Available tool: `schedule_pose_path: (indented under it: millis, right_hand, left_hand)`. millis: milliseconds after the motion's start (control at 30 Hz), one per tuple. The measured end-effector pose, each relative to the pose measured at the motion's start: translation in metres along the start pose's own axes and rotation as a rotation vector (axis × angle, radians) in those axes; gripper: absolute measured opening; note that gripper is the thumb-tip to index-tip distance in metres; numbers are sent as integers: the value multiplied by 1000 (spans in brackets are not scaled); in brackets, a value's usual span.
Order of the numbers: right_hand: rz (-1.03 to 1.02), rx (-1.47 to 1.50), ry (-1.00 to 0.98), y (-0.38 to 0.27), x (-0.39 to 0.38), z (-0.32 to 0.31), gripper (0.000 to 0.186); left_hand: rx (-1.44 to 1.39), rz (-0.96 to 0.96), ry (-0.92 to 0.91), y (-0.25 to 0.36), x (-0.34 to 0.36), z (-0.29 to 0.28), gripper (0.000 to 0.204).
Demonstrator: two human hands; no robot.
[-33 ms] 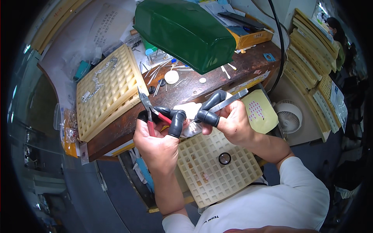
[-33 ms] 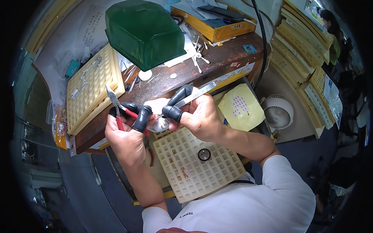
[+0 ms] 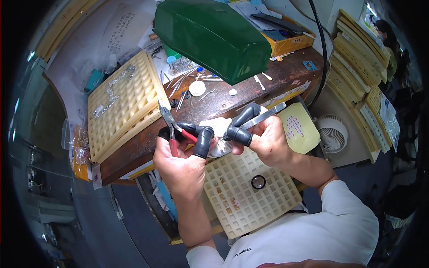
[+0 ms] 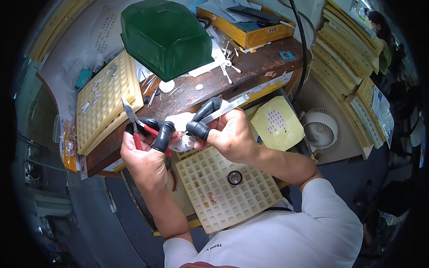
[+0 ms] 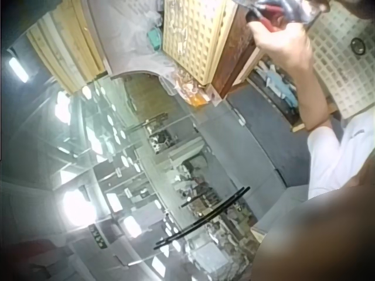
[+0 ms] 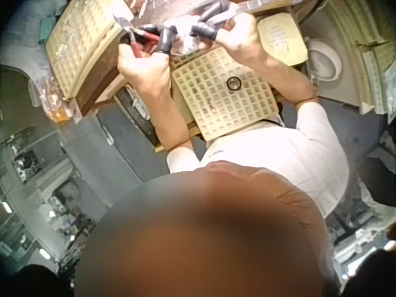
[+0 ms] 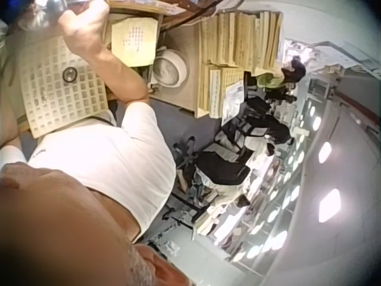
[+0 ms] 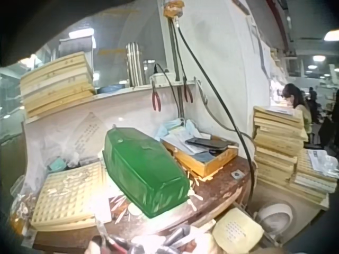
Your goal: The person is meticulously setting small stones or crystals into a jewelry component using tweezers and specialized tools.
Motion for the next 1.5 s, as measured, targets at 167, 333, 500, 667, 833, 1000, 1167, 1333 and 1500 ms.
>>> schedule_pose_path:
  millis: [167,333,500,667,833,1000,1167,1333,1500]
  right_hand:
    - [-53,-47,5,-4,-2,4,18]
    - [-251,-250,-30,-5,-8,5,19]
    - [-502,-548,-158,-9,-16,6,26]
    - [-510,-613,-198,-9,-16,8,27]
    - [-499,-604,-196,-8,-14,7,26]
    - [-502,-598,-204,-8,-13,8,24]
    - [-312,-252,-43,-3,-9,5,13]
    - [-61,-38,-56,-6,2,2,13]
    - [56,47,-62,-3,7,-4,14]
  left_hand:
    - [-2,-27,2,3,-1,2,35]
    - [-29,-51,1,2,-2,2,33]
    - [-35,-46,-3,6,-2,3,30]
    - [-10,-53,21,6,-2,4,29]
    - [-25,-62,9,4,-2,3,29]
    - [-23,-49,13,5,-2,3,30]
    - [0,-37,14,4,-2,4,30]
    - [39,-1,18,1,-1,1,29]
    - [25,30,-13,1,-1,3,30]
Point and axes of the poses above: each hand's wrist, its own x-axis towards the middle knuckle, its own z-axis out of the palm, y = z × x, the point moved 4 cm from there along x, towards the middle knuckle, and after that the axes turned 14 degrees about x, right-handed, at the moved point
